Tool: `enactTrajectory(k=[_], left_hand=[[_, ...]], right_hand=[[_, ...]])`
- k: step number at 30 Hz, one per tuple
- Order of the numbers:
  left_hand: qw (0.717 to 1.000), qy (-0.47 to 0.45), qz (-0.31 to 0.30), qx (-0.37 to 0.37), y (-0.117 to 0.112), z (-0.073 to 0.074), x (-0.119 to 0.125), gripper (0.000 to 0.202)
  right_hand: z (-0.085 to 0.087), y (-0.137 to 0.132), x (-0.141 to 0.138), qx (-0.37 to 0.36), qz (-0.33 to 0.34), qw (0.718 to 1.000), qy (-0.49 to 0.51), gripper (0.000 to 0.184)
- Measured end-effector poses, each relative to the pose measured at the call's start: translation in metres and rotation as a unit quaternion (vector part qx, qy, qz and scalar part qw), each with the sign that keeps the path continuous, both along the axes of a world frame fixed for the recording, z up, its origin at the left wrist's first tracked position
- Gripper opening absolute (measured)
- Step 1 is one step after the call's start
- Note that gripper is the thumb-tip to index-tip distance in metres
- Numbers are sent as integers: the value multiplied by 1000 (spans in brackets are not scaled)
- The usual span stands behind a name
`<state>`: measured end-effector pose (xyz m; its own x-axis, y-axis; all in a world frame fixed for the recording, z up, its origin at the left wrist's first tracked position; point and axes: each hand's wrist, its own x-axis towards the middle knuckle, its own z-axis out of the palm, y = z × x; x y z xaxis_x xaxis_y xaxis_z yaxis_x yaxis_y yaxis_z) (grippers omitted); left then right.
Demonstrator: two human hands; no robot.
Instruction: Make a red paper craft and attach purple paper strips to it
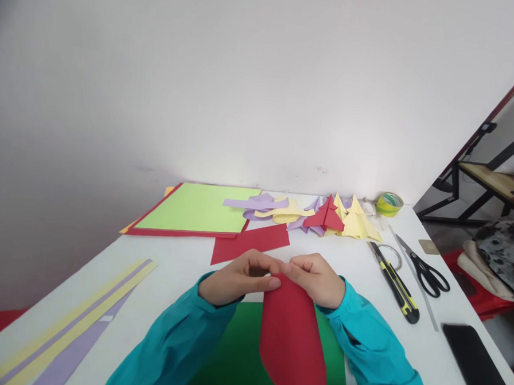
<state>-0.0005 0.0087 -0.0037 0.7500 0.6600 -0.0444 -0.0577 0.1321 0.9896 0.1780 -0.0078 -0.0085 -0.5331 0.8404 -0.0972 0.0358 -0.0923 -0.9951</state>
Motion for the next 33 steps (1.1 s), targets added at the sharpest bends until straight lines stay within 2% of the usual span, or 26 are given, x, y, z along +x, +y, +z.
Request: enactTrajectory(k=[4, 12, 16, 22, 28, 33], left_hand=[[1000, -22, -8, -10, 2, 0, -3, 25], [1000, 3, 10, -21, -1, -2, 0, 29], [999, -19, 20, -23, -2, -4, 3, 28], [998, -18, 44, 32, 1, -3, 1, 36], [998, -7, 48, 28, 0, -4, 2, 40], [999, -16, 39, 14, -2, -1, 1, 34]], right_hand=[[-3, 3, 1, 21, -30, 999, 23, 55], [3, 1, 2, -4, -31, 999, -9, 50], [2, 1, 2, -21, -39, 999, 8, 48], [1, 3, 5, 25, -45, 999, -6, 47], [2, 0, 1, 51, -62, 996, -32, 51], [4, -1, 2, 26, -20, 999, -27, 52]])
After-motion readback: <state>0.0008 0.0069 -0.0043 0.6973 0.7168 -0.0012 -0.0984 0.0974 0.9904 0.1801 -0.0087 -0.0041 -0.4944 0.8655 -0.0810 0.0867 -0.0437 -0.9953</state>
